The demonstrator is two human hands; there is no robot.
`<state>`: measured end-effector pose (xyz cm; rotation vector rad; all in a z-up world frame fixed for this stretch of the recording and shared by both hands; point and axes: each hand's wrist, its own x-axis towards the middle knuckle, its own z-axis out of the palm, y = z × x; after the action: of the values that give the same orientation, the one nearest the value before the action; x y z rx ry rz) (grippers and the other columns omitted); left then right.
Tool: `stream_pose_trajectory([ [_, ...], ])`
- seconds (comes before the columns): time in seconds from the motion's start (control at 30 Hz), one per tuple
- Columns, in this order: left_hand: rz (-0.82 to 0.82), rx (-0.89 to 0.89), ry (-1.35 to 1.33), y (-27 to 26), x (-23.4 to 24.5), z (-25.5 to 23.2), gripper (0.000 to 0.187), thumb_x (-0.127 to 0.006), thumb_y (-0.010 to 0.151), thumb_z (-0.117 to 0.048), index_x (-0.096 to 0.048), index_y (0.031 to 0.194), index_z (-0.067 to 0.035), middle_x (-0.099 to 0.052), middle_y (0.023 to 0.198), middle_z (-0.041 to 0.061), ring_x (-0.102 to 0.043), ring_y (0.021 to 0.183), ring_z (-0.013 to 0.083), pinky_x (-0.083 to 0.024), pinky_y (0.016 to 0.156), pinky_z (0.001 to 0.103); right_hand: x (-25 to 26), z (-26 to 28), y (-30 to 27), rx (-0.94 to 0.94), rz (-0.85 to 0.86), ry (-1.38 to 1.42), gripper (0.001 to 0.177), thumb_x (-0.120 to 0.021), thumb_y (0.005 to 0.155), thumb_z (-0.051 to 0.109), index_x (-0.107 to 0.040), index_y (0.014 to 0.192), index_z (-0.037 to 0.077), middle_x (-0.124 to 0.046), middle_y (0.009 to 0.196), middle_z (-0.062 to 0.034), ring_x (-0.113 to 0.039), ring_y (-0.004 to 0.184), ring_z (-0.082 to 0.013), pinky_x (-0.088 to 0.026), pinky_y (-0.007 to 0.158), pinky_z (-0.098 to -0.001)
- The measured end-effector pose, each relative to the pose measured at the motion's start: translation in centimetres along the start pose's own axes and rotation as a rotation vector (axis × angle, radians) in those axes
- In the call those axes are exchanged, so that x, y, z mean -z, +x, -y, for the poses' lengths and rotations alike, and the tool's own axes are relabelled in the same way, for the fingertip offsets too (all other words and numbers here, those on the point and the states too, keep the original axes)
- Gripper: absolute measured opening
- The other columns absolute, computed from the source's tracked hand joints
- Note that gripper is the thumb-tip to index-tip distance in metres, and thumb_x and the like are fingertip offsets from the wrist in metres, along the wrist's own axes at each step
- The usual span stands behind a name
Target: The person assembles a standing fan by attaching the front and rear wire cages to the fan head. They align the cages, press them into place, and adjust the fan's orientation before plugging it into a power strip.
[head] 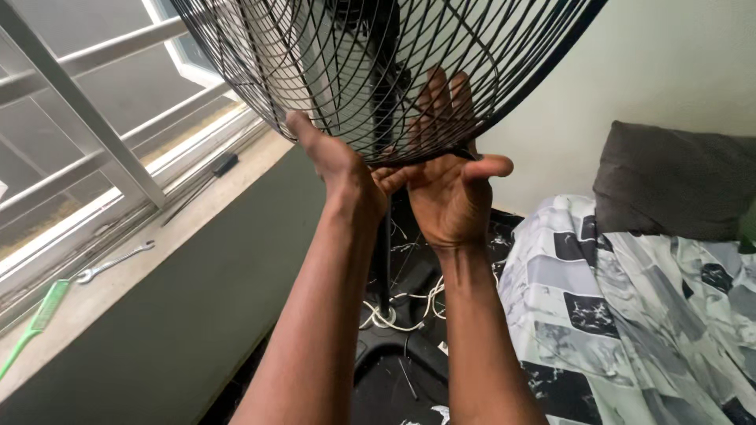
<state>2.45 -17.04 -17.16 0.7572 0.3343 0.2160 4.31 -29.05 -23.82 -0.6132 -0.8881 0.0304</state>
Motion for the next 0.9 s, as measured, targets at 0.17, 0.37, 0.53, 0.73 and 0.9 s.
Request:
stream_pose_trajectory([
  [0.17,0.057,-0.114,0.036,0.1,1.0,0.9,0.103,-0.014,0.085,-0.085,0.011,0.164,-0.024,-0.002,0.165,0.029,-0.036,0.141,0.0638,-0.053,0.097,0.075,0.8,-0.4,-0.7,-0.003,0.033,0.115,0.091,-0.069,0.079,0.067,-0.052,0.152,0.016,-0.072,0.127,-0.0132,-0.069,0.103,-0.0364,-0.061,0.086,-0.0501],
  [0.37,0.169,-0.141,0.06,1.2,2.8,0.2,0.103,-0.017,0.081,-0.083,0.005,0.161,-0.023,-0.016,0.161,0.03,-0.037,0.141,0.0572,-0.052,0.097,0.071,8.3,-4.4,-2.5,0.05,-0.022,0.282,0.077,-0.059,0.096,0.064,-0.058,0.109,-0.012,-0.065,0.106,-0.0165,-0.059,0.103,-0.0309,-0.047,0.093,-0.0413],
  [0.53,0.192,-0.179,0.094,1.6,2.4,0.1,0.103,-0.014,0.082,-0.082,-0.005,0.161,-0.016,-0.026,0.159,0.029,-0.042,0.139,0.0529,-0.054,0.093,0.071,4.8,-3.1,-1.4,0.087,-0.019,0.224,0.085,-0.065,0.09,0.063,-0.047,0.147,0.003,-0.055,0.139,-0.0073,-0.047,0.133,-0.0226,-0.037,0.116,-0.0397],
  [0.73,0.052,-0.177,0.171,0.7,1.9,-0.3,0.103,-0.015,0.079,-0.081,0.0,0.16,-0.019,-0.017,0.161,0.024,-0.042,0.137,0.0552,-0.056,0.094,0.074,-0.3,-0.5,0.6,0.208,-0.069,-0.095,0.088,-0.069,0.095,0.064,-0.045,0.156,0.006,-0.052,0.154,-0.0085,-0.044,0.148,-0.0214,-0.03,0.129,-0.0411],
  [0.9,0.136,-0.215,0.166,0.9,2.3,-0.1,0.108,-0.015,0.08,-0.084,-0.012,0.159,-0.01,-0.037,0.154,0.032,-0.055,0.13,0.0561,-0.056,0.086,0.068,0.4,0.4,0.3,0.193,-0.028,-0.099,0.074,-0.069,0.103,0.056,-0.049,0.149,0.001,-0.055,0.151,-0.008,-0.045,0.142,-0.0218,-0.031,0.126,-0.042],
])
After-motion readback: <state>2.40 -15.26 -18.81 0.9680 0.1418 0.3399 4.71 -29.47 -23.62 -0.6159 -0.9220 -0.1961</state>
